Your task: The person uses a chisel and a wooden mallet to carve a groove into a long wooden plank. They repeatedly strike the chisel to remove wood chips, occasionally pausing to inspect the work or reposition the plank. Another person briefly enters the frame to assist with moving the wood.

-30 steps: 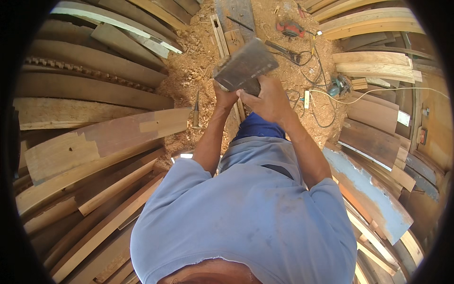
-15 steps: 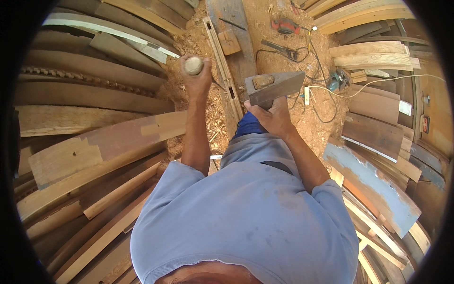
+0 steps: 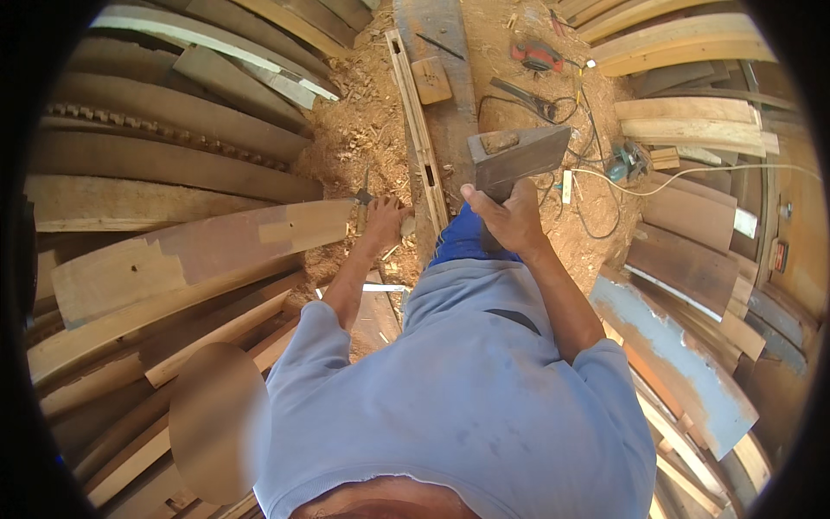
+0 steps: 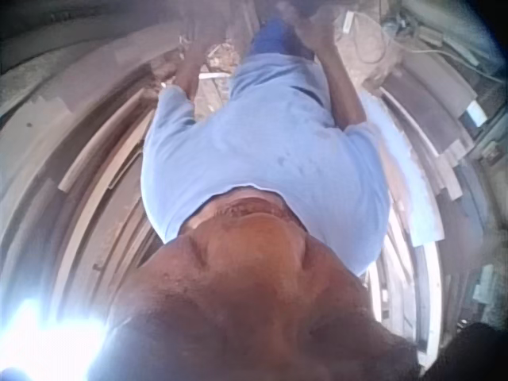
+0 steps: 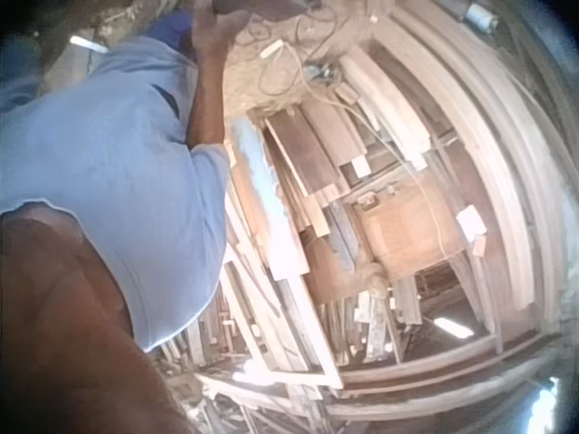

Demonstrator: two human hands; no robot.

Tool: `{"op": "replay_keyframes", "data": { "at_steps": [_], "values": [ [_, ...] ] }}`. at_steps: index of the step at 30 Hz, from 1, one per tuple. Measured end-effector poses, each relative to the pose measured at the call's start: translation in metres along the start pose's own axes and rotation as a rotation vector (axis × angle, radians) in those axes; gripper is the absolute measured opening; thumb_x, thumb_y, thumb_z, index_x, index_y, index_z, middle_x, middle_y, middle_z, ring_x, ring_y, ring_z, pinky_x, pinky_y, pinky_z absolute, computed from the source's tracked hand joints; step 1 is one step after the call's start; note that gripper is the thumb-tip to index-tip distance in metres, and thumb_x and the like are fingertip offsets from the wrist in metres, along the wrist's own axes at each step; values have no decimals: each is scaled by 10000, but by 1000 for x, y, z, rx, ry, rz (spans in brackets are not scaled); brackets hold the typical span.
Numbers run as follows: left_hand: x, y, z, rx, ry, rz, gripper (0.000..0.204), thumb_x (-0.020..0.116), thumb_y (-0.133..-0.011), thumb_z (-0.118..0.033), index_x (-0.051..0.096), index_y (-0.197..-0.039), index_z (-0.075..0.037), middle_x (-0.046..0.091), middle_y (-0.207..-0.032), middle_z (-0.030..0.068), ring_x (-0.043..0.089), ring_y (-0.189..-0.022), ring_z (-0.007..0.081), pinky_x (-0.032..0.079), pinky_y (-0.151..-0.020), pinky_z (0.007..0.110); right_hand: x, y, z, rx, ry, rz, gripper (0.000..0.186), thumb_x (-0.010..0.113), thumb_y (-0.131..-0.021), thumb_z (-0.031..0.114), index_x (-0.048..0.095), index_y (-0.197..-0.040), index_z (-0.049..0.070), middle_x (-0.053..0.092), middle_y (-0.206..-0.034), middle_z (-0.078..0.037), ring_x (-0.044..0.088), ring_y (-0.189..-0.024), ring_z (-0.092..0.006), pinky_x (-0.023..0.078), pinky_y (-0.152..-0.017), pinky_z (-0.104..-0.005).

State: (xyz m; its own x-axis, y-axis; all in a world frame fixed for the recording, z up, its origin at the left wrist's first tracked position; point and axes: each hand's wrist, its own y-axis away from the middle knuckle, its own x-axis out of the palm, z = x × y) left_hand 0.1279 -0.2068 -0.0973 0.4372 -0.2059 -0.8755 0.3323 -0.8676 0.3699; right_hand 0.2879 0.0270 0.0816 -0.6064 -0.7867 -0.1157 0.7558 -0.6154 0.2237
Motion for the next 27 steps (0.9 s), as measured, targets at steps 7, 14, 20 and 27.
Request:
{"op": "replay_keyframes", "data": {
  "at_steps": [7, 14, 20, 27],
  "values": [
    [123, 14, 59, 114, -148, 99, 455, 727, -806, -164, 700, -1246, -278, 604, -1217, 136, 501, -1240, 346, 352, -1023, 543, 27, -47, 17, 82, 185, 61, 201, 746, -886, 184, 670, -878, -2, 682, -741, -52, 630, -649, -115, 498, -598, -288],
    [57, -42, 9, -663, 1022, -282, 556, 736, -856, -327, 558, -1315, -69, 527, -1318, 261, 507, -1199, 452, 377, -1051, 576, 42, -123, 3, -5, 339, 161, 251, 689, -870, 159, 660, -1045, -19, 695, -836, -103, 662, -743, -173, 533, -708, -333],
    [23, -87, -107, -708, 673, -623, 586, 730, -792, -149, 440, -1261, 49, 493, -1140, 320, 502, -1092, 481, 419, -927, 569, 6, -138, -38, 112, 603, 218, 410, 673, -780, 204, 662, -1105, -46, 717, -902, -211, 706, -818, -319, 541, -782, -391],
    [33, -99, -102, -765, 558, -542, 594, 704, -753, -86, 461, -1287, 9, 525, -1114, 297, 538, -1051, 481, 441, -919, 566, -38, -144, -103, 289, 593, 349, 498, 688, -741, 223, 656, -1153, -55, 705, -936, -283, 711, -905, -398, 540, -826, -426]
  ]
}}
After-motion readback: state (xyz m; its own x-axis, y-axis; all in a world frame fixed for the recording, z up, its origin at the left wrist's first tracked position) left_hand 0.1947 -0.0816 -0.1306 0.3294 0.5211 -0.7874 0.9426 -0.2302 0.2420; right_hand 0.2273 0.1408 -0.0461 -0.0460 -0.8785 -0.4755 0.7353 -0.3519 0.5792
